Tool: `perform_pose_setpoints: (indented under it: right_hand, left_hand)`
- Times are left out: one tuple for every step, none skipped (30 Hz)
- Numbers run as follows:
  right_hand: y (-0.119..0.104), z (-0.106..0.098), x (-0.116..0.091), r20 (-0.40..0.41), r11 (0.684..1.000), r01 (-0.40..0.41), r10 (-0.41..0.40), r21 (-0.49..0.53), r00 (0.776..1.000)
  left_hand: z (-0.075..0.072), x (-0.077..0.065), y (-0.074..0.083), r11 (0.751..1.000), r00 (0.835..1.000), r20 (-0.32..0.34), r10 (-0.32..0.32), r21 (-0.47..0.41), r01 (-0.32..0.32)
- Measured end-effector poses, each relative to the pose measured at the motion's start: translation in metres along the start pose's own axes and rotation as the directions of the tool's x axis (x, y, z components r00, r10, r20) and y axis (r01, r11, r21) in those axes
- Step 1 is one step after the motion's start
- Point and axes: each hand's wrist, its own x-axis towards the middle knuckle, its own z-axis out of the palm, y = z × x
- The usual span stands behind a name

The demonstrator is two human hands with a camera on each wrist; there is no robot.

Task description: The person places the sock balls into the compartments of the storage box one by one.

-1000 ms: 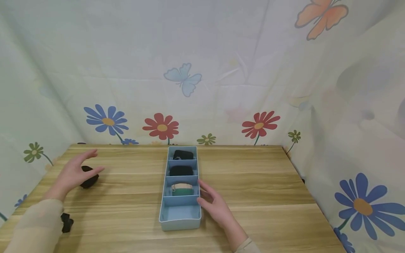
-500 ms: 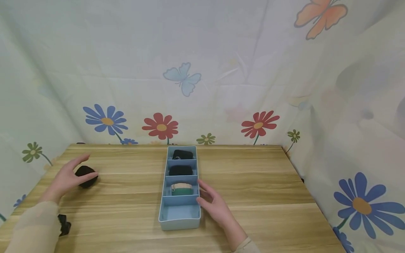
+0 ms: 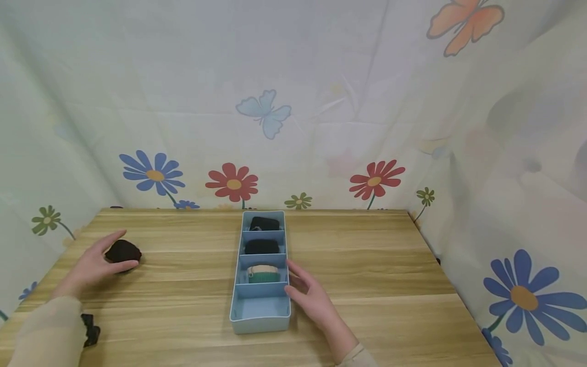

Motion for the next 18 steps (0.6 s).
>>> perform_pose_setpoints:
  right_hand:
    - [-0.0002,0.0000,0.0001,0.001,1.000,0.000,0.000,-0.001,1.000]
    - [-0.0002,0.0000,0.0002,0.001,1.000,0.002,-0.002,-0.002,1.000]
    - [-0.0003,0.0001,0.0002,0.000,1.000,0.002,-0.002,-0.002,1.000]
    - [-0.0007,-0.0001,0.0001,0.000,1.000,0.002,-0.002,-0.006,1.000]
    - [-0.0006,-0.0002,0.0002,0.002,1.000,0.008,-0.007,-0.010,1.000]
    - [-0.0006,-0.0003,0.0001,0.001,1.000,0.009,-0.009,-0.011,1.000]
    - [-0.0003,-0.0004,0.0001,0.002,1.000,0.015,-0.015,-0.013,1.000]
    - [-0.0001,-0.0004,0.0000,0.003,1.000,0.020,-0.020,-0.014,1.000]
    - [0.0001,-0.0004,0.0000,0.004,1.000,0.023,-0.023,-0.014,1.000]
    - [0.0004,-0.0004,0.0001,0.006,1.000,0.026,-0.025,-0.016,1.000]
    - [0.0008,-0.0004,0.0002,0.006,1.000,0.025,-0.025,-0.015,1.000]
    - [0.0007,-0.0002,0.0002,0.005,1.000,0.022,-0.022,-0.012,1.000]
    - [0.0009,-0.0002,0.0002,0.006,1.000,0.021,-0.021,-0.012,1.000]
    - [0.0010,-0.0002,0.0002,0.005,1.000,0.019,-0.018,-0.011,1.000]
    - [0.0010,-0.0001,0.0002,0.004,1.000,0.013,-0.013,-0.009,1.000]
    - [0.0010,-0.0001,0.0002,0.002,1.000,0.011,-0.011,-0.006,1.000]
    - [0.0010,-0.0001,0.0002,0.000,1.000,0.008,-0.008,-0.004,1.000]
    - [0.0012,-0.0001,0.0002,-0.001,1.000,0.009,-0.009,-0.002,1.000]
  left_hand:
    - [0.0006,-0.0003,-0.0010,1.000,1.000,-0.001,0.004,-0.004,-0.004]
    - [0.0011,-0.0003,-0.0021,1.000,1.000,-0.002,0.008,-0.003,-0.008]
    - [0.0015,-0.0001,-0.0025,1.000,1.000,-0.002,0.012,-0.002,-0.012]
    - [0.0018,0.0000,-0.0029,1.000,1.000,-0.001,0.015,0.001,-0.015]
    - [0.0021,0.0002,-0.0031,1.000,1.000,-0.001,0.018,0.005,-0.018]
    - [0.0023,0.0007,-0.0035,1.000,1.000,0.001,0.019,0.011,-0.019]
    - [0.0026,0.0009,-0.0038,1.000,1.000,0.002,0.020,0.018,-0.020]
    - [0.0028,0.0014,-0.0041,0.999,1.000,0.004,0.023,0.023,-0.023]
    - [0.0030,0.0016,-0.0041,0.999,1.000,0.006,0.027,0.024,-0.027]
    - [0.0033,0.0020,-0.0043,0.999,0.999,0.009,0.032,0.027,-0.032]
    - [0.0037,0.0023,-0.0044,0.999,0.999,0.006,0.041,0.033,-0.042]
    - [0.0040,0.0026,-0.0042,0.998,0.999,0.007,0.049,0.036,-0.050]
    - [0.0043,0.0029,-0.0041,0.997,0.998,0.006,0.057,0.041,-0.058]
    - [0.0047,0.0033,-0.0040,0.997,0.998,0.006,0.066,0.045,-0.066]
    - [0.0049,0.0035,-0.0036,0.996,0.998,0.006,0.070,0.051,-0.070]
    - [0.0052,0.0037,-0.0032,0.995,0.997,0.005,0.076,0.061,-0.076]
    - [0.0055,0.0038,-0.0029,0.995,0.997,0.005,0.077,0.069,-0.077]
    - [0.0057,0.0037,-0.0025,0.994,0.997,0.007,0.077,0.075,-0.077]
